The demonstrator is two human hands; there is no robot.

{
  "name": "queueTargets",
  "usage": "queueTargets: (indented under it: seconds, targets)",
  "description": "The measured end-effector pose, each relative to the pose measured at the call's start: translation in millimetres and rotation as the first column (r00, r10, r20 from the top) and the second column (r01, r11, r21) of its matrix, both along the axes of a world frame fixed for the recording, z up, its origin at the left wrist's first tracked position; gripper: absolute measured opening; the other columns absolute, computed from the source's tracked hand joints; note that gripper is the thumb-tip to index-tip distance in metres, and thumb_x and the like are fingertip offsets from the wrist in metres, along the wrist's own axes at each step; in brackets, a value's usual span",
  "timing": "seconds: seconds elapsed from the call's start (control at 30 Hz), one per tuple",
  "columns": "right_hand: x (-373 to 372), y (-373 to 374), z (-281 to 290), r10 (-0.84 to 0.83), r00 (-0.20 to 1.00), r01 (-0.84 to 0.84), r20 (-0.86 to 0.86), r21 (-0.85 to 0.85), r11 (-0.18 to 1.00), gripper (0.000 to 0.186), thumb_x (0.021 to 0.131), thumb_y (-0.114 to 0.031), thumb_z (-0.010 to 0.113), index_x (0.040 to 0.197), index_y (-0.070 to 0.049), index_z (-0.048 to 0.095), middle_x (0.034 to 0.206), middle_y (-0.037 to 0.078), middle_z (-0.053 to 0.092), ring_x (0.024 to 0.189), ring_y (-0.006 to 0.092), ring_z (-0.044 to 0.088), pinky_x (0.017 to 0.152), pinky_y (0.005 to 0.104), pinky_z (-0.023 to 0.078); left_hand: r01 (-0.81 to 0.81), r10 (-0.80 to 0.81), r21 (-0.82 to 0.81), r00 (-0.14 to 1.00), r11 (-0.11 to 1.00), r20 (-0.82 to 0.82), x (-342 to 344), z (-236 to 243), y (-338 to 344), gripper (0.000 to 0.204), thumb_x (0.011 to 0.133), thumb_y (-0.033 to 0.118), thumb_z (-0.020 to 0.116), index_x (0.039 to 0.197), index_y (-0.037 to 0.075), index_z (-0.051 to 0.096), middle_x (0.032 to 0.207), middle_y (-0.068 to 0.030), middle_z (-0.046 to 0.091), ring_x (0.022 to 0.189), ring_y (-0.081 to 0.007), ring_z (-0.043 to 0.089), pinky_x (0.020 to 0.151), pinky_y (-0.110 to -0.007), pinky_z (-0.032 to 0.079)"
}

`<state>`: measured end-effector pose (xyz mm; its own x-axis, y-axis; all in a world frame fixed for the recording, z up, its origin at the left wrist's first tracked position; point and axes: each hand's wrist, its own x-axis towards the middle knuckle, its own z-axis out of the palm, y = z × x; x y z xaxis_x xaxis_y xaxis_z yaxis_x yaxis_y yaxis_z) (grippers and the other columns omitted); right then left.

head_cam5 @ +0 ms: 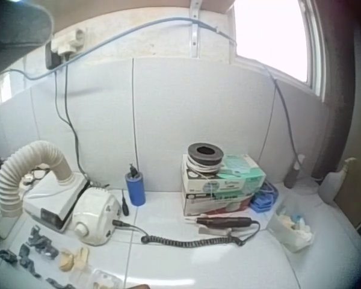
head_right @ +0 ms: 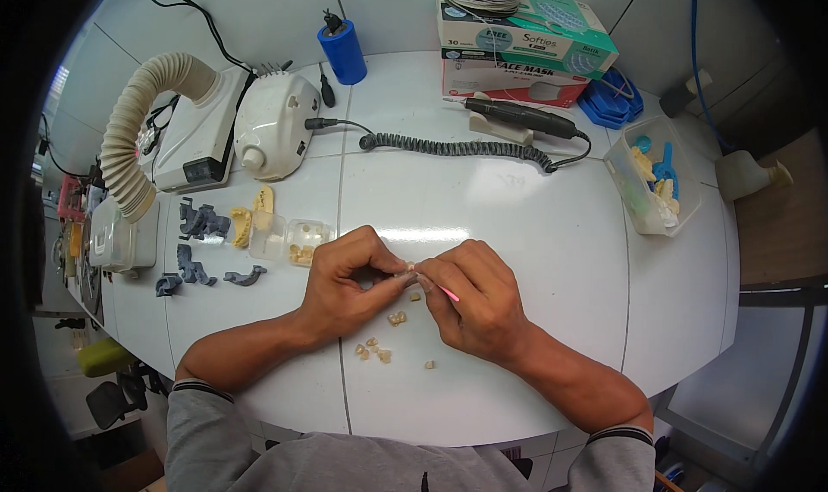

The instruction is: Cleaning and inspecting dental crown components using a small pick tool on a lab bench.

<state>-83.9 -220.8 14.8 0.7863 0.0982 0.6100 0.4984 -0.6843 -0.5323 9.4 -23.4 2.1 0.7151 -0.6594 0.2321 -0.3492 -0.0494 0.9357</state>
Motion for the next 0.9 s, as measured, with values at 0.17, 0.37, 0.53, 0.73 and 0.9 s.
queueTargets:
  seconds: [0.17,0.37,0.53,0.73,0.9]
  targets:
    - [-0.7,-2.6,1.1,-0.001,0.999,0.002,0.036,-0.042,0.999,0.022,0.078,0.01,0.078,0.099,0.003,0.071,0.086,0.01,0.064,0.072,0.024,0.06,0.063,0.036,0.048,-0.025,0.027,0.047,0.999,0.999,-0.045,-0.5,0.8,-1.7,0.013,0.088,0.003,0.085,0.087,-0.002,0.072,0.083,-0.0042,0.064,0.068,-0.0064,0.06,0.056,-0.024,0.048]
    - [-1.4,0.1,-1.2,0.0,1.0,0.001,0.01,-0.033,0.999,0.023,0.078,0.01,0.077,0.099,0.003,0.071,0.085,0.01,0.063,0.072,0.0241,0.06,0.063,0.0361,0.049,-0.04,0.041,0.036,0.999,0.999,-0.018,-1.2,-1.1,-0.3,0.014,0.088,0.002,0.084,0.086,-0.002,0.07,0.082,-0.0035,0.063,0.067,-0.006,0.059,0.056,-0.024,0.048]
    - [-0.8,0.3,-0.5,0.004,1.0,-0.003,0.019,-0.034,0.999,0.023,0.079,0.01,0.077,0.099,0.003,0.071,0.085,0.009,0.062,0.073,0.0242,0.059,0.063,0.0363,0.048,-0.023,0.022,0.046,1.0,0.999,0.004,-1.5,1.1,-1.1,0.015,0.088,0.002,0.084,0.085,-0.002,0.07,0.081,-0.0034,0.063,0.067,-0.0056,0.058,0.056,-0.024,0.047]
    - [-2.1,-0.1,-1.3,-0.007,0.999,0.01,0.042,-0.056,0.998,0.027,0.075,0.011,0.078,0.101,0.003,0.072,0.086,0.009,0.062,0.073,0.0239,0.059,0.063,0.0359,0.048,-0.028,0.029,0.046,0.999,0.999,-0.019,-0.8,1.4,-1.0,0.016,0.088,0.003,0.084,0.084,-0.002,0.069,0.08,-0.0027,0.062,0.065,-0.0049,0.057,0.055,-0.024,0.046]
    - [-1.8,-0.9,-3.1,0.025,0.999,-0.022,0.041,-0.074,0.997,0.038,0.069,0.012,0.078,0.106,0.003,0.073,0.088,0.009,0.062,0.074,0.0238,0.059,0.063,0.0359,0.049,-0.027,0.027,0.058,1.0,0.998,-0.009,-0.9,3.1,-1.0,0.017,0.088,0.004,0.084,0.083,-0.002,0.068,0.08,-0.0027,0.062,0.065,-0.0047,0.056,0.055,-0.024,0.045]
